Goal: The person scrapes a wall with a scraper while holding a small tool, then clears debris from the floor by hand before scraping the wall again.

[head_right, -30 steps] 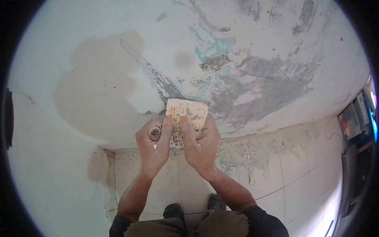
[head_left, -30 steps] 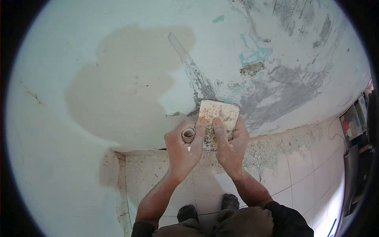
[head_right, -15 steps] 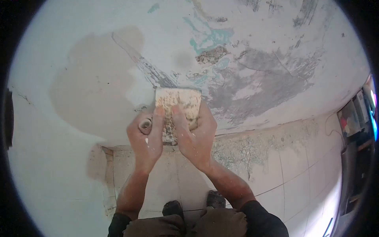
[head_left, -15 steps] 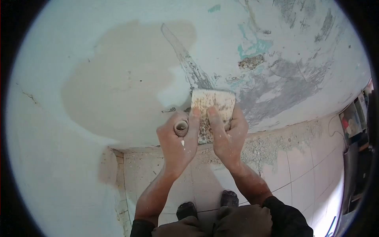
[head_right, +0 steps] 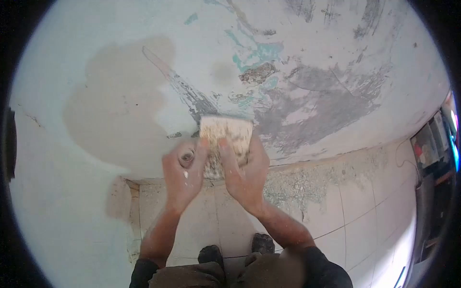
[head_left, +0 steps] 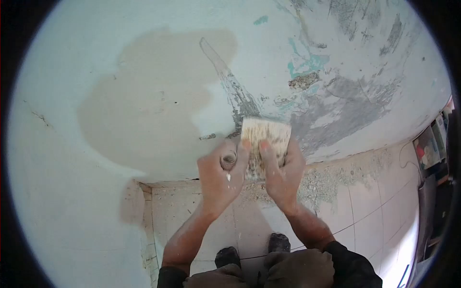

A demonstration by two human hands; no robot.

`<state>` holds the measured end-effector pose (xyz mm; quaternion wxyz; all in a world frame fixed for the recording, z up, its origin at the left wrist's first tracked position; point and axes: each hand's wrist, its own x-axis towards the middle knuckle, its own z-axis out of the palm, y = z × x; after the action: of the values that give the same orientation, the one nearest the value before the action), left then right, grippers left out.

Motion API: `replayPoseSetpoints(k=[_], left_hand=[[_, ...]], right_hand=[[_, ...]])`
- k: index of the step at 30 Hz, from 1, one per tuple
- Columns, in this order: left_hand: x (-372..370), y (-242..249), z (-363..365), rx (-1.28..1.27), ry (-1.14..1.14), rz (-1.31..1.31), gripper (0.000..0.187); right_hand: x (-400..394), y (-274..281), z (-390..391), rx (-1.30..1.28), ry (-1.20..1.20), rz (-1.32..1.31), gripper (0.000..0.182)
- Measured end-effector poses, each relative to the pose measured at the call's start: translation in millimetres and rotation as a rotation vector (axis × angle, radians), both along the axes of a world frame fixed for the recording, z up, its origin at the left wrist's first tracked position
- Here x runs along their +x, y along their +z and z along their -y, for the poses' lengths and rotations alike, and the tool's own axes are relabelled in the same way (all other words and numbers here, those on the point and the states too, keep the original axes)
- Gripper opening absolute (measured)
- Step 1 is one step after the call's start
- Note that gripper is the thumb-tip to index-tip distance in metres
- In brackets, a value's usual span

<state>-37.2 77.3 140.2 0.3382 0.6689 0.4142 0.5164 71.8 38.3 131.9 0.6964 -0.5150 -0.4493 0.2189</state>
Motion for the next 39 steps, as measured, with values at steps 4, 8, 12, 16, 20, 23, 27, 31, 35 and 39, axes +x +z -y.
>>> replayPoseSetpoints(k=[4, 8, 12, 16, 20, 23, 27, 31, 35, 39], left_hand=[[-11, -69, 11, -0.052, -0.030, -0.032, 0.033], [-15, -71, 7, -0.115, -0.031, 0.032, 0.033], [-12, -42, 0, -0.133, -0.007, 0.000, 0.034], [-10, -56, -2, -0.109, 0.057, -0.042, 0.035], [-5, -51, -14, 0.036, 0.038, -0.012, 0.034], [-8, -50, -5, 0.015, 0.076, 0.008, 0.034], [-8, -47, -10, 0.073, 0.103, -0.031, 0.034], [-7, -38, -3, -0.084, 0.090, -0.011, 0.036], [-7, -37, -5, -0.040, 0.099, -0.051, 0.036], [-4, -28, -4, -0.103, 0.056, 0.066, 0.037]], right_hand=[[-5, -60, 11, -0.067, -0.045, -0.021, 0.021], [-9, -55, 7, -0.128, 0.017, 0.019, 0.021], [-7, -39, -6, -0.028, 0.031, -0.053, 0.020], [-11, -44, -9, -0.024, -0.028, -0.071, 0.020], [-7, -34, -14, -0.034, -0.032, 0.013, 0.020], [-12, -45, -11, 0.004, -0.041, -0.013, 0.020], [-12, -38, -17, 0.009, -0.051, 0.013, 0.018], [-14, -34, -10, -0.022, -0.014, -0.058, 0.018], [-12, -36, -17, 0.036, -0.091, 0.012, 0.019], [-13, -32, -12, -0.020, -0.063, -0.053, 0.021]])
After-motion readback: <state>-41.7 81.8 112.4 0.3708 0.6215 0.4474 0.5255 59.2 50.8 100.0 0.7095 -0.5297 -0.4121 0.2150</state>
